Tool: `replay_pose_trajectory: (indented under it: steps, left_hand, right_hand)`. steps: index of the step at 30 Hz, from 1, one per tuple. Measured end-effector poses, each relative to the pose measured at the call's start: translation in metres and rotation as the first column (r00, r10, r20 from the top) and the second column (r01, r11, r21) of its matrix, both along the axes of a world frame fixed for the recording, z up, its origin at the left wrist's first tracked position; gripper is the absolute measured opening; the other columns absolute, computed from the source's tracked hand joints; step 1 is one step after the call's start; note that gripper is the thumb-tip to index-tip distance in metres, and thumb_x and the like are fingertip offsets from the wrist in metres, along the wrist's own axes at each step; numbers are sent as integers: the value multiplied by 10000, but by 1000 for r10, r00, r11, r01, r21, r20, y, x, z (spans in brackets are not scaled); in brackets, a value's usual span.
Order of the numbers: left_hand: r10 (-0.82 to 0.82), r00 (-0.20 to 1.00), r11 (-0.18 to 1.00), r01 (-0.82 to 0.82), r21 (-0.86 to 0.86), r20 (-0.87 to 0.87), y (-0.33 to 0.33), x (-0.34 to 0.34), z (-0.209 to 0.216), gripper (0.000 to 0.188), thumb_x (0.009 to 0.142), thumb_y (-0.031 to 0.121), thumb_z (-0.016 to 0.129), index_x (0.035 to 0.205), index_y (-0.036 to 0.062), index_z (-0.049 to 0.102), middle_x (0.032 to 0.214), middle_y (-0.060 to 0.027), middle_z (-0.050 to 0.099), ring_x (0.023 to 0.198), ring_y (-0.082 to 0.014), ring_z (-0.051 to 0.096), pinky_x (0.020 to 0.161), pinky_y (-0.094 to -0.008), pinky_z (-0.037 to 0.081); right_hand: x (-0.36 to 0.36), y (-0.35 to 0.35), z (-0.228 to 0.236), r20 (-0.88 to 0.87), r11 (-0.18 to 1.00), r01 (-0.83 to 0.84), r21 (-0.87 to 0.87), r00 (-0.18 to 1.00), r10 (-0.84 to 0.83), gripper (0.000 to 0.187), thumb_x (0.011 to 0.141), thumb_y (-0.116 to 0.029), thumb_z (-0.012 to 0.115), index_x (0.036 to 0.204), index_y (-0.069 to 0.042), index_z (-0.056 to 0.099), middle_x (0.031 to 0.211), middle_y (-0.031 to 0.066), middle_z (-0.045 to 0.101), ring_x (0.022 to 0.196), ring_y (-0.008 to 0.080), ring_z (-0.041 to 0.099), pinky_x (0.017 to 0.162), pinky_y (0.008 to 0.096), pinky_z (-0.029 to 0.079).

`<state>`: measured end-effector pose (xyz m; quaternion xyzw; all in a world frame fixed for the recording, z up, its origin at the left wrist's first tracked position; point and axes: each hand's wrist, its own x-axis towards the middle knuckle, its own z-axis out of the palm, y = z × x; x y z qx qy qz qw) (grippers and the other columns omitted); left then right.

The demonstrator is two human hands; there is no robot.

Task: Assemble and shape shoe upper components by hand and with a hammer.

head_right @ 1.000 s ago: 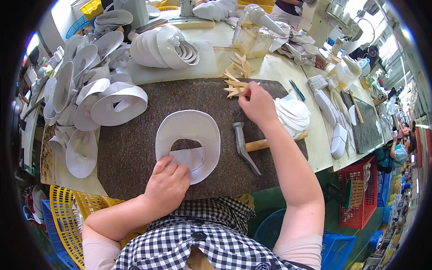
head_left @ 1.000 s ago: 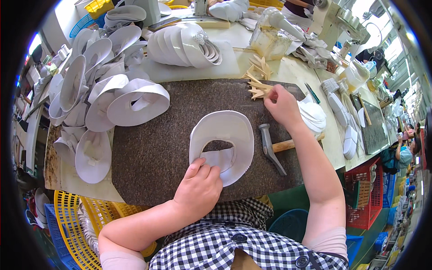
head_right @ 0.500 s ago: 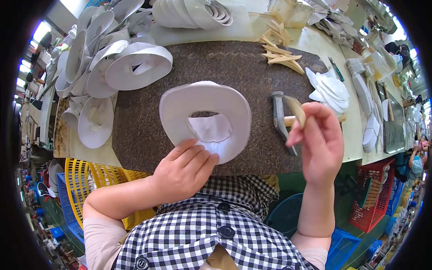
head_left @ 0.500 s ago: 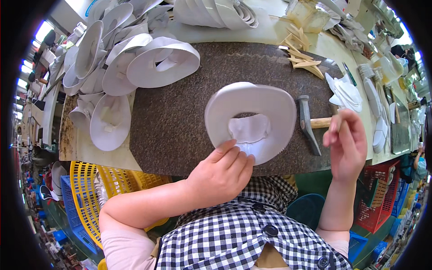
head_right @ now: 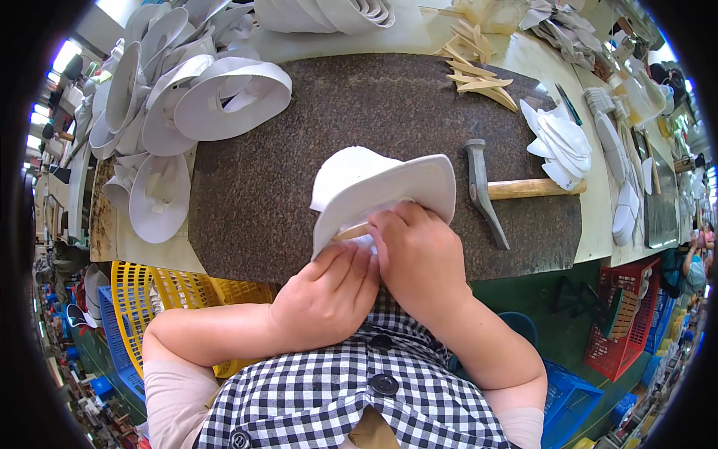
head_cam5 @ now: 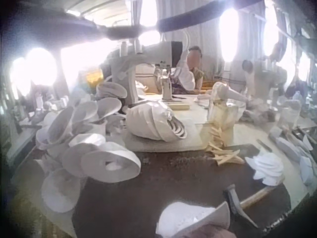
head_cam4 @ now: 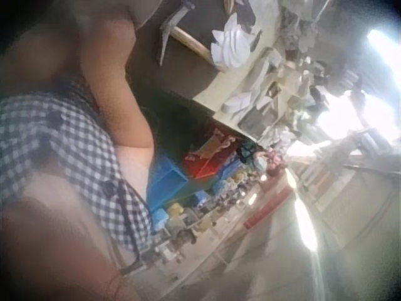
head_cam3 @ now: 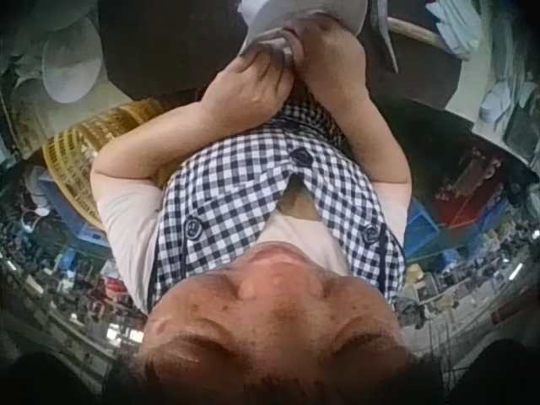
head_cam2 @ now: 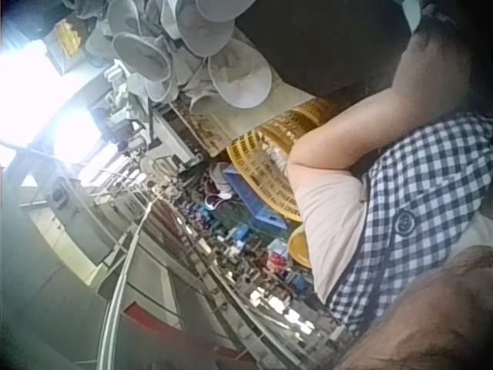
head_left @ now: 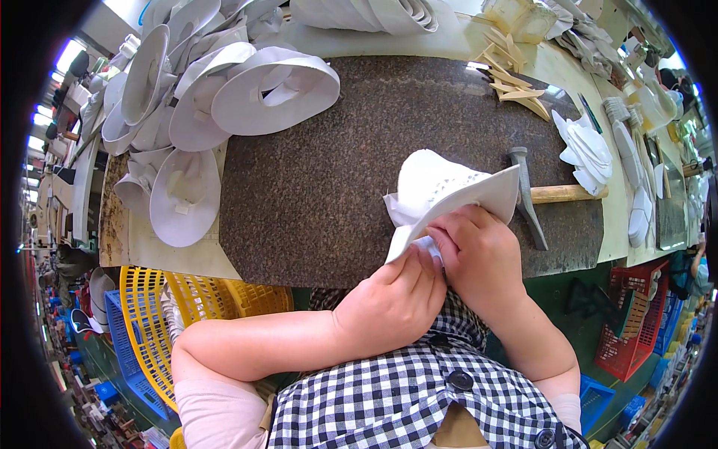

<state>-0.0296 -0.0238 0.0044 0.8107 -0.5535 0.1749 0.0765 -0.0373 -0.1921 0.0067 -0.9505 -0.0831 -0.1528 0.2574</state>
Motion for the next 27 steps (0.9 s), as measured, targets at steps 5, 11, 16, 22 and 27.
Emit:
replay_pose_trajectory:
  steps: [5, 11, 16, 22, 27]
  left_hand:
    - [-17, 999, 999, 15, 39, 34, -2, 1, 2, 297, 779, 177, 528, 921, -55, 646, 962, -204, 668, 917, -309, 642, 963, -417, 468]
    - [0, 999, 997, -3, 72, 34, -3, -1, 1, 297, 784, 187, 524, 914, -49, 647, 954, -209, 671, 905, -312, 650, 972, -411, 467]
    - [26, 1000, 996, -26, 89, 9, -6, -2, 5, 301, 786, 192, 511, 918, -42, 646, 1004, -214, 663, 921, -302, 635, 965, -401, 455]
    - [82, 994, 987, -90, 133, 70, -9, -2, 5, 313, 795, 198, 504, 959, -38, 628, 1020, -223, 651, 890, -277, 609, 930, -374, 435]
    - [84, 992, 984, -97, 147, 91, -13, 0, 4, 300, 806, 195, 499, 960, -33, 618, 1001, -219, 656, 845, -266, 602, 878, -354, 438]
  right_hand:
    - [1, 0, -1, -29, 993, 64, -101, 997, -67, 97, 780, -128, 690, 870, -93, 685, 840, 76, 641, 767, 273, 649, 646, 373, 542]
    - [3, 1, -2, -53, 989, 67, -133, 996, -75, 85, 788, -145, 682, 861, -101, 686, 839, 73, 644, 747, 269, 652, 634, 374, 540]
    - [3, -1, -2, -53, 991, 61, -120, 996, -68, 80, 789, -146, 679, 855, -101, 686, 832, 70, 646, 741, 263, 653, 627, 370, 539]
    - [2, -2, -2, -46, 993, 35, -116, 998, -40, 100, 785, -133, 665, 873, -88, 682, 847, 80, 643, 755, 265, 652, 635, 370, 540]
    - [1, -10, -1, -90, 992, -28, -125, 996, 17, 166, 788, -104, 630, 940, -51, 668, 898, 117, 631, 808, 279, 644, 677, 366, 538]
